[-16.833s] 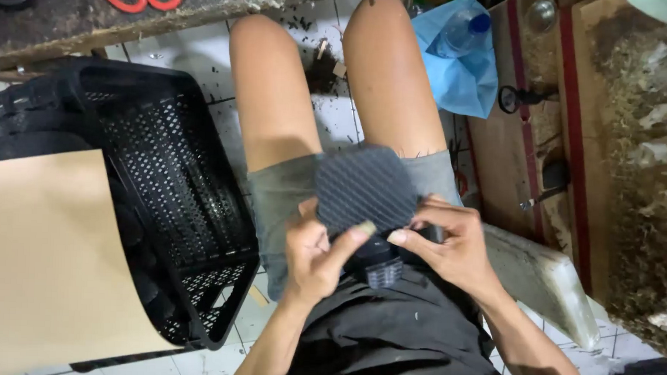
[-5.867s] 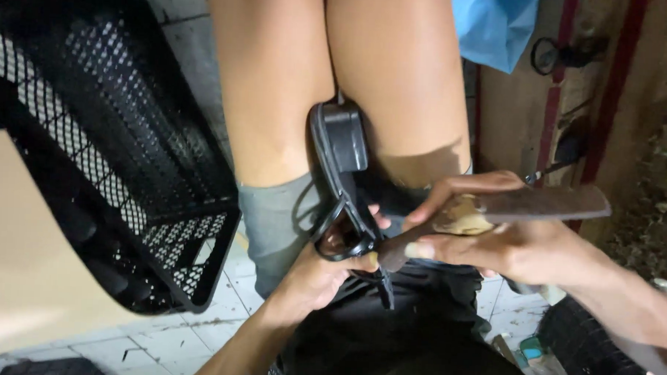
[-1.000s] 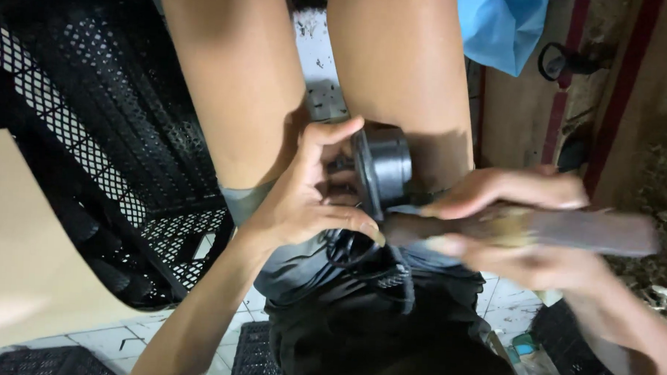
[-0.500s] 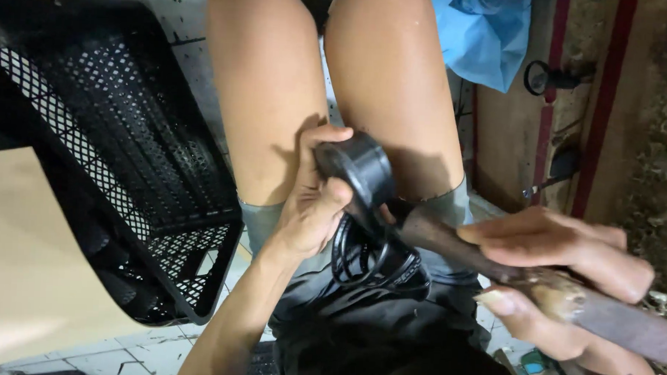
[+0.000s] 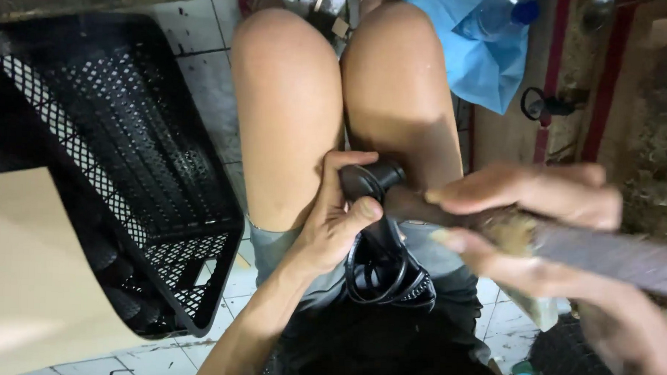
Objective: The person uses a flat metal tool to scrape and smooth the sole of a black sandal, then places it in a wooden crate. They pick up another sandal, scrape its pink insole, insert a wooden stick, and place it in the crate. Finally, they pick up a third sandal and inspect its sole.
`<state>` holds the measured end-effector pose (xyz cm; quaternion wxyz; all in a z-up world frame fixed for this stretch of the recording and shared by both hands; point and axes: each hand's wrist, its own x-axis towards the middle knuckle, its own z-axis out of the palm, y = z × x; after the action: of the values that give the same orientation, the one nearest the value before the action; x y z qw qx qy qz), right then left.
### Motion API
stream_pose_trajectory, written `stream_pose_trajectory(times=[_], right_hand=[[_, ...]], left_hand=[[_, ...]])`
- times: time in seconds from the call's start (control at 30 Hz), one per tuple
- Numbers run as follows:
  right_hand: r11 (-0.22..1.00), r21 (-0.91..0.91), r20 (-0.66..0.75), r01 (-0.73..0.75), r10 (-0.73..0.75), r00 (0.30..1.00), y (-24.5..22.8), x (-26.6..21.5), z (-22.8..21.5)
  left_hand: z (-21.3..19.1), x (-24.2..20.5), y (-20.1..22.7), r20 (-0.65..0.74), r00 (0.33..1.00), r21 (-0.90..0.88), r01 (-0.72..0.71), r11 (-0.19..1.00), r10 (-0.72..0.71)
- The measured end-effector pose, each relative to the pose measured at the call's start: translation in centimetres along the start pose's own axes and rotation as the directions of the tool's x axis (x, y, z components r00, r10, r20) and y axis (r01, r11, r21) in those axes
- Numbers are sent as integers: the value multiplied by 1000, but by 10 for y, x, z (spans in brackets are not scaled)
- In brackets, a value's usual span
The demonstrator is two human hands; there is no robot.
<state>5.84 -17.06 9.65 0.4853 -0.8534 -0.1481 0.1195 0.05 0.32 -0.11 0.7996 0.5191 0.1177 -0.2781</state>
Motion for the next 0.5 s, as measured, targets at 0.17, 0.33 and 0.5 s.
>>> stream_pose_trajectory(times=[0.17, 0.33, 0.5], right_hand=[[997, 33, 94, 76, -79, 992, -6, 28, 4], [1000, 17, 212, 18, -21, 977, -28, 28, -24], [999, -20, 266, 27, -20, 964, -43, -22, -47]], left_hand=[[0, -2, -6, 23, 999, -190, 45, 981, -41], [9, -18, 22, 107, 989, -97, -92, 991, 102], [20, -38, 42, 242, 947, -133, -183, 974, 211]])
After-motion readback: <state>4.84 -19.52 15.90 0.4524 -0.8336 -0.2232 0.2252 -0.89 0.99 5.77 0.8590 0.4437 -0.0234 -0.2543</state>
